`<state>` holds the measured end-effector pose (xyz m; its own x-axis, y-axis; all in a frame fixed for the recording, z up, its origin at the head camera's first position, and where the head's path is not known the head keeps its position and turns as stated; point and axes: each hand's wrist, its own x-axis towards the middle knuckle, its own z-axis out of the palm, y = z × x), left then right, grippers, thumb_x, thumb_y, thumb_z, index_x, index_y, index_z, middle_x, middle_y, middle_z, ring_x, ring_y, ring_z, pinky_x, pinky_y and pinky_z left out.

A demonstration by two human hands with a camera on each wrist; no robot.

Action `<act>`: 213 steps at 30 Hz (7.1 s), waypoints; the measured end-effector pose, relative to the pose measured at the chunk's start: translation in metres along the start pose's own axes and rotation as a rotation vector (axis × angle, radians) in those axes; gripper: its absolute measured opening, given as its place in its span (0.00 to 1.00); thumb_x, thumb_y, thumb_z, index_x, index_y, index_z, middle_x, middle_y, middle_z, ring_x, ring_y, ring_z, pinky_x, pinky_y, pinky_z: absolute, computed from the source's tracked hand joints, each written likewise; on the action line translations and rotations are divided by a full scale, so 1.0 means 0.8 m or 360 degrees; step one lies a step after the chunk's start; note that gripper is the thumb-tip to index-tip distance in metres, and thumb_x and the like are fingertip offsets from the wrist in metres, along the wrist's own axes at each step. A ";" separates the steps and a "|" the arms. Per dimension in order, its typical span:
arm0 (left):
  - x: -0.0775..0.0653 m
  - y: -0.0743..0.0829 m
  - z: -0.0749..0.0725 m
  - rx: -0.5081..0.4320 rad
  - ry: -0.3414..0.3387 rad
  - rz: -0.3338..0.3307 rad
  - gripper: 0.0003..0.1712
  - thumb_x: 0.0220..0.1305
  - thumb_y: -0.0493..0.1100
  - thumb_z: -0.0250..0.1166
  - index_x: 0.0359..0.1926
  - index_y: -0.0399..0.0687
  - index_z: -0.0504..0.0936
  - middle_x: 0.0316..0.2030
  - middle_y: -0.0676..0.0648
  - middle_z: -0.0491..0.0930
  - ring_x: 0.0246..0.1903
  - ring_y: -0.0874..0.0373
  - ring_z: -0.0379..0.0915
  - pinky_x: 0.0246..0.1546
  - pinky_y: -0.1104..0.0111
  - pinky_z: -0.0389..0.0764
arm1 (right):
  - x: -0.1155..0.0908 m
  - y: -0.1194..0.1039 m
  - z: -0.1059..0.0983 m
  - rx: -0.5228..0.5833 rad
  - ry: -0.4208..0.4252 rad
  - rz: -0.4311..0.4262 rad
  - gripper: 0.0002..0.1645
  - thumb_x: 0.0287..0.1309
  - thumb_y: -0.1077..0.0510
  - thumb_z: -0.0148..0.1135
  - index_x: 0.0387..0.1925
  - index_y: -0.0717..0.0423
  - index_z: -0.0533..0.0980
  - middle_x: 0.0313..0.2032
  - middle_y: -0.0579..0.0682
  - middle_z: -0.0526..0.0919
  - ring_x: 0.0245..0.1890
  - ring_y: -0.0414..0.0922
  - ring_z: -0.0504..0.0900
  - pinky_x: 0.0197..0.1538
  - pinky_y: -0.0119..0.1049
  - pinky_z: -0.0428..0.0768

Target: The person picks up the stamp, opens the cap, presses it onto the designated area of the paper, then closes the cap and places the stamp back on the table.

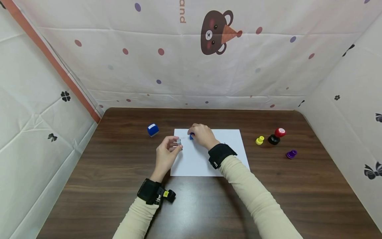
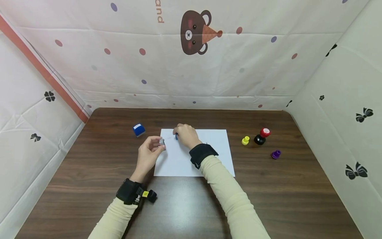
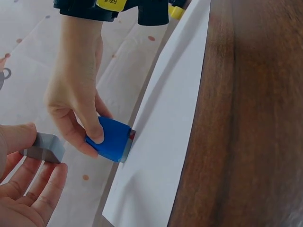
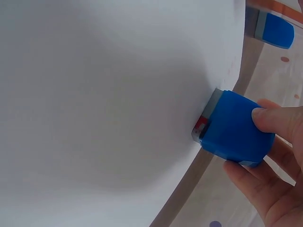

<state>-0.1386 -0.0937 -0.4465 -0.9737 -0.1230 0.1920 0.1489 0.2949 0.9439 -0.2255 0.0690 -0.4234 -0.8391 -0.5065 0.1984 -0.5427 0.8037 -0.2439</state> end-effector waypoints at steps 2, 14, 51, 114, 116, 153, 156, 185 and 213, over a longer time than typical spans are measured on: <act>0.000 0.000 0.000 0.0003 -0.0001 0.0001 0.16 0.55 0.37 0.67 0.44 0.50 0.76 0.39 0.49 0.80 0.38 0.55 0.80 0.37 0.69 0.82 | 0.000 0.000 0.000 -0.0001 -0.0008 -0.0002 0.09 0.55 0.63 0.62 0.37 0.52 0.83 0.41 0.49 0.83 0.41 0.46 0.82 0.45 0.38 0.81; 0.002 0.004 -0.001 -0.0028 -0.0002 -0.0016 0.16 0.54 0.37 0.67 0.45 0.50 0.76 0.39 0.49 0.80 0.39 0.55 0.79 0.37 0.69 0.82 | -0.002 0.004 -0.006 -0.0003 0.0038 -0.0052 0.09 0.55 0.63 0.62 0.38 0.52 0.83 0.41 0.50 0.82 0.41 0.46 0.81 0.45 0.38 0.81; -0.004 0.018 0.028 -0.0042 -0.0132 -0.0039 0.17 0.54 0.39 0.68 0.46 0.50 0.76 0.42 0.47 0.80 0.40 0.56 0.79 0.41 0.67 0.82 | -0.096 0.004 -0.030 0.1245 0.0221 0.0465 0.11 0.58 0.57 0.61 0.43 0.50 0.77 0.48 0.50 0.79 0.45 0.49 0.79 0.44 0.41 0.82; -0.007 0.029 0.024 0.0385 -0.0315 0.0426 0.20 0.49 0.41 0.71 0.45 0.47 0.80 0.41 0.50 0.81 0.40 0.59 0.78 0.42 0.67 0.81 | -0.105 -0.007 -0.020 0.0895 0.0323 -0.0067 0.10 0.53 0.62 0.64 0.39 0.50 0.81 0.39 0.45 0.81 0.40 0.39 0.80 0.39 0.28 0.81; -0.007 0.030 0.024 0.0411 -0.0331 0.0452 0.20 0.49 0.41 0.71 0.46 0.47 0.80 0.40 0.50 0.81 0.38 0.59 0.78 0.41 0.68 0.81 | -0.105 -0.009 -0.021 0.0835 0.0314 -0.0103 0.10 0.53 0.62 0.64 0.39 0.49 0.81 0.39 0.44 0.81 0.40 0.38 0.80 0.40 0.27 0.81; 0.018 -0.010 -0.046 0.0553 -0.0101 0.0214 0.16 0.52 0.37 0.68 0.44 0.44 0.80 0.41 0.44 0.80 0.39 0.51 0.78 0.40 0.60 0.82 | -0.127 0.025 -0.038 0.0575 0.0384 -0.0086 0.14 0.53 0.63 0.63 0.43 0.49 0.80 0.41 0.44 0.80 0.42 0.40 0.79 0.40 0.34 0.82; 0.022 -0.016 -0.059 0.0621 -0.0038 0.0153 0.15 0.53 0.37 0.68 0.44 0.43 0.79 0.41 0.42 0.80 0.39 0.50 0.78 0.40 0.59 0.82 | -0.132 0.031 -0.039 0.0558 0.0391 -0.0089 0.14 0.54 0.63 0.63 0.43 0.49 0.80 0.41 0.45 0.80 0.41 0.40 0.79 0.40 0.35 0.82; 0.054 -0.055 -0.126 0.0862 0.0062 -0.0076 0.17 0.54 0.36 0.65 0.46 0.37 0.77 0.37 0.36 0.80 0.35 0.47 0.77 0.35 0.57 0.78 | -0.159 0.063 -0.047 0.0492 0.0337 -0.0042 0.13 0.54 0.62 0.63 0.43 0.48 0.80 0.40 0.44 0.80 0.41 0.40 0.79 0.40 0.37 0.81; 0.047 -0.013 -0.141 0.0731 0.0160 0.0096 0.18 0.55 0.34 0.65 0.48 0.40 0.76 0.43 0.40 0.77 0.41 0.47 0.75 0.41 0.54 0.79 | -0.178 0.110 -0.067 0.0282 0.0439 0.0074 0.16 0.48 0.65 0.67 0.43 0.55 0.79 0.37 0.54 0.80 0.27 0.46 0.75 0.25 0.34 0.76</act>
<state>-0.1572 -0.2080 -0.4186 -0.9407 -0.1771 0.2893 0.0908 0.6903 0.7178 -0.1521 0.2287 -0.4222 -0.8349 -0.3472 0.4271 -0.5221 0.7451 -0.4150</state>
